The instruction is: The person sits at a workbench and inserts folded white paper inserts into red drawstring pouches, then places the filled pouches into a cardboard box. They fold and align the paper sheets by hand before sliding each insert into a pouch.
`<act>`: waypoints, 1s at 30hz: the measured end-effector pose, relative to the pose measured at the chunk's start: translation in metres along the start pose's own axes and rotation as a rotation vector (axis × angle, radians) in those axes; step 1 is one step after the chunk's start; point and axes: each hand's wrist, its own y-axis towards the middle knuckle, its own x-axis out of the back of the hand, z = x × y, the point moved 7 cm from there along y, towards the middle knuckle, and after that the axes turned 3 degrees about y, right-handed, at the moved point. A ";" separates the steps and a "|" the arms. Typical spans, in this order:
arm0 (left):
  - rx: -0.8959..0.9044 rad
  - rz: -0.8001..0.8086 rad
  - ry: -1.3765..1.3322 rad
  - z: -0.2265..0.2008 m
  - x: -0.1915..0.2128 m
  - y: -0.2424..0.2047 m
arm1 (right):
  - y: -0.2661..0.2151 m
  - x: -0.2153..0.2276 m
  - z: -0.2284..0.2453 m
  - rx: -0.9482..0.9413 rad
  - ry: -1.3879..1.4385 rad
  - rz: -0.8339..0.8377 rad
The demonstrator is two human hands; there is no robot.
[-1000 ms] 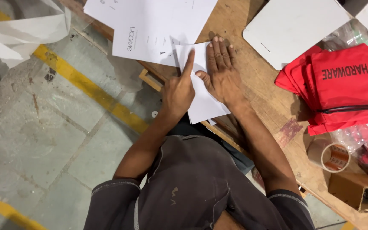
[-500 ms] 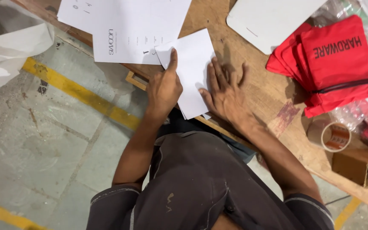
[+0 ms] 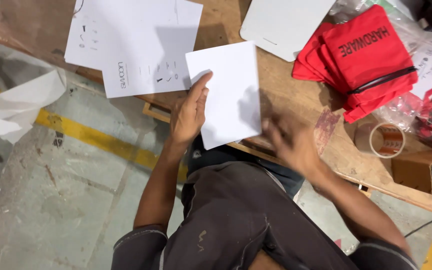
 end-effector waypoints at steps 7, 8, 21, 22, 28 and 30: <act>-0.198 0.056 -0.234 -0.018 0.009 0.034 | 0.090 -0.030 -0.020 -0.265 1.222 0.074; -0.156 0.060 -0.380 -0.008 0.010 0.033 | 0.096 -0.030 -0.022 -0.214 1.320 -0.013; 0.490 0.107 -0.282 0.016 -0.014 0.013 | 0.107 -0.026 -0.064 -0.055 1.061 -0.166; 0.496 0.106 -0.286 0.013 -0.020 0.006 | 0.103 -0.029 -0.069 -0.059 1.058 -0.161; -0.308 -0.269 0.380 -0.045 -0.029 -0.019 | 0.091 -0.046 -0.090 -0.086 0.133 -0.094; -0.325 -0.183 0.335 -0.041 -0.045 -0.024 | 0.086 -0.045 -0.029 0.479 -0.216 -0.154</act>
